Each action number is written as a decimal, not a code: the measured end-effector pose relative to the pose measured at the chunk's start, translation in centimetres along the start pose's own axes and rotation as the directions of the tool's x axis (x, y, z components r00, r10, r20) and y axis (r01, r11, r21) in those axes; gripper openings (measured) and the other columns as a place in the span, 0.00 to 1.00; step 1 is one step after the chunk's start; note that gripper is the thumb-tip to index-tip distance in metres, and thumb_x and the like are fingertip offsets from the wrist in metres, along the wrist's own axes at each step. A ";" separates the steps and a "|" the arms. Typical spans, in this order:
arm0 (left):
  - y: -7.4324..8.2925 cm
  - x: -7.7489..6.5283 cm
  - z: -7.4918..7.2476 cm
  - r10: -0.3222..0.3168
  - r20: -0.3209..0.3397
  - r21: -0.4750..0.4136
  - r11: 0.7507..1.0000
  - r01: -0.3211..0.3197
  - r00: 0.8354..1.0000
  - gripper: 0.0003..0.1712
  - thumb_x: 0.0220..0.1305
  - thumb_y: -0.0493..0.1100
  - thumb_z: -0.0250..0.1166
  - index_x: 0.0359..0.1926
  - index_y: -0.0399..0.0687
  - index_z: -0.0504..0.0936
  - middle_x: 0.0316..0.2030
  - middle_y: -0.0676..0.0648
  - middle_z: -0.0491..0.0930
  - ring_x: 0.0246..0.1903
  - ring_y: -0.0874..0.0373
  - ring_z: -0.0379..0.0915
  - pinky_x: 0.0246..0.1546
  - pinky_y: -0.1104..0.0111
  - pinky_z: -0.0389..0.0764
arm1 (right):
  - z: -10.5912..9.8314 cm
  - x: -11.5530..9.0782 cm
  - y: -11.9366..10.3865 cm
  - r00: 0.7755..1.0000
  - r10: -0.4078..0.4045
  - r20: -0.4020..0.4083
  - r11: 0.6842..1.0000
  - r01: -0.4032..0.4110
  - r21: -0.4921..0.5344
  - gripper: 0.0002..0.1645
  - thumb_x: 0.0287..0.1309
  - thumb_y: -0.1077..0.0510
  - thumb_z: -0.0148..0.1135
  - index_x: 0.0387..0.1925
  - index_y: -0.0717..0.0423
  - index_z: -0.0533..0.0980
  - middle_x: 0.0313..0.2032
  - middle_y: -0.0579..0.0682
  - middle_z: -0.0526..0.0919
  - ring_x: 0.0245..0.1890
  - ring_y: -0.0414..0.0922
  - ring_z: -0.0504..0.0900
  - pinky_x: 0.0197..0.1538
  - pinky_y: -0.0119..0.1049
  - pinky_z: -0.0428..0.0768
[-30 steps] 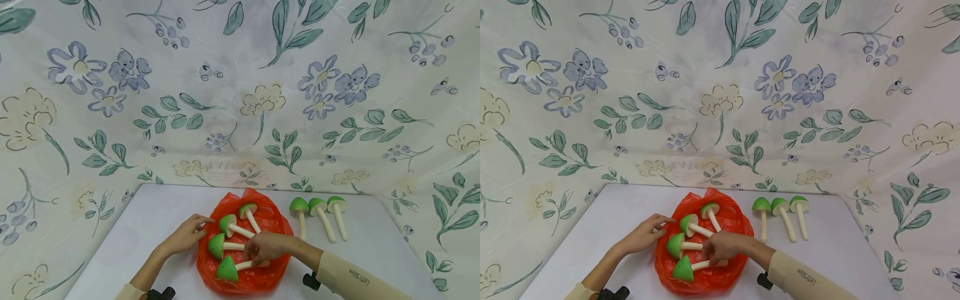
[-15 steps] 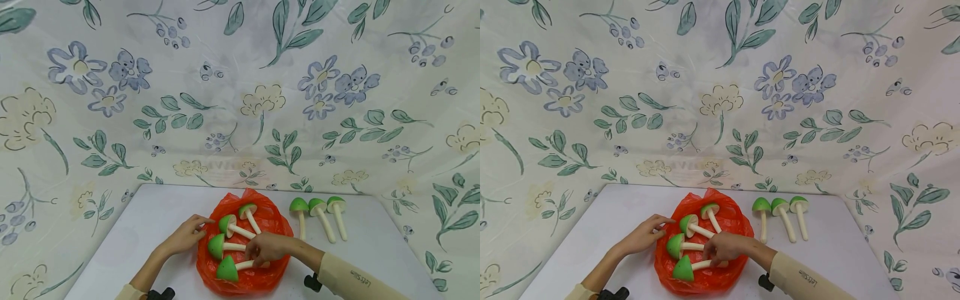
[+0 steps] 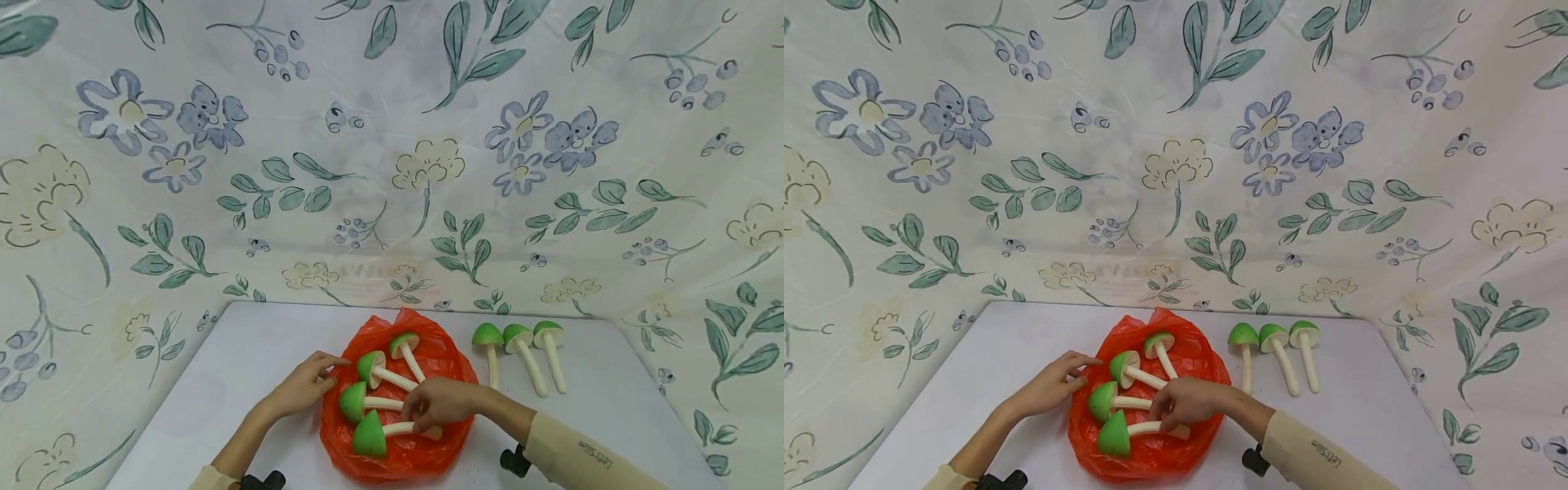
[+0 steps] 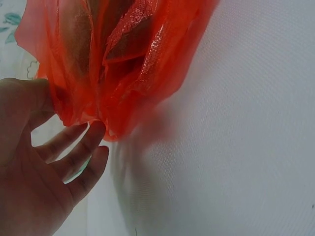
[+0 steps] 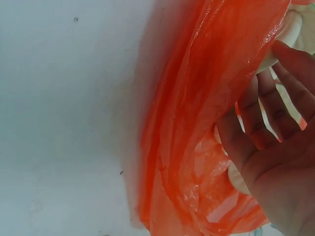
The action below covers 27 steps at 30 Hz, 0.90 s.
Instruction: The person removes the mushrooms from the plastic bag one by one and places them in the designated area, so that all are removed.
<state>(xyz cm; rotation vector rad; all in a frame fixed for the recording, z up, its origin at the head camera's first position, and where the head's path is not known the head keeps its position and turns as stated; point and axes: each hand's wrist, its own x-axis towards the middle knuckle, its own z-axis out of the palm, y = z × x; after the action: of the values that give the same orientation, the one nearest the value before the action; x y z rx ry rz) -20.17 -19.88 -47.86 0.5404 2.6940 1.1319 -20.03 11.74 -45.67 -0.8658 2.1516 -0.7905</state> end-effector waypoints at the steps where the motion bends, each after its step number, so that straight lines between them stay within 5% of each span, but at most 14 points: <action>1: 0.0 0.0 0.0 -0.002 -0.001 0.000 1.000 0.002 1.000 0.21 0.68 0.33 0.57 0.59 0.47 0.81 0.52 0.43 0.74 0.44 0.53 0.72 0.42 0.65 0.78 | 0.0 0.0 0.1 1.000 0.001 -0.004 1.000 -0.001 0.002 0.08 0.61 0.58 0.69 0.42 0.44 0.84 0.32 0.39 0.80 0.34 0.35 0.74 0.38 0.28 0.75; 27: 0.1 0.2 0.0 0.012 -0.003 0.007 1.000 -0.012 1.000 0.21 0.67 0.33 0.56 0.59 0.47 0.81 0.50 0.45 0.74 0.44 0.54 0.72 0.42 0.66 0.78 | -2.2 -1.6 0.3 0.998 0.016 -0.067 1.000 -0.015 0.006 0.09 0.62 0.55 0.68 0.44 0.45 0.84 0.33 0.39 0.82 0.37 0.38 0.77 0.39 0.31 0.77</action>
<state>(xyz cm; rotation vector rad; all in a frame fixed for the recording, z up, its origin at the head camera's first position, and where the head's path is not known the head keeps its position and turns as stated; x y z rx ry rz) -20.31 -19.73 -47.74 0.5563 2.7020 1.1280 -20.93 13.77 -43.98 -0.8297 2.2113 -0.8281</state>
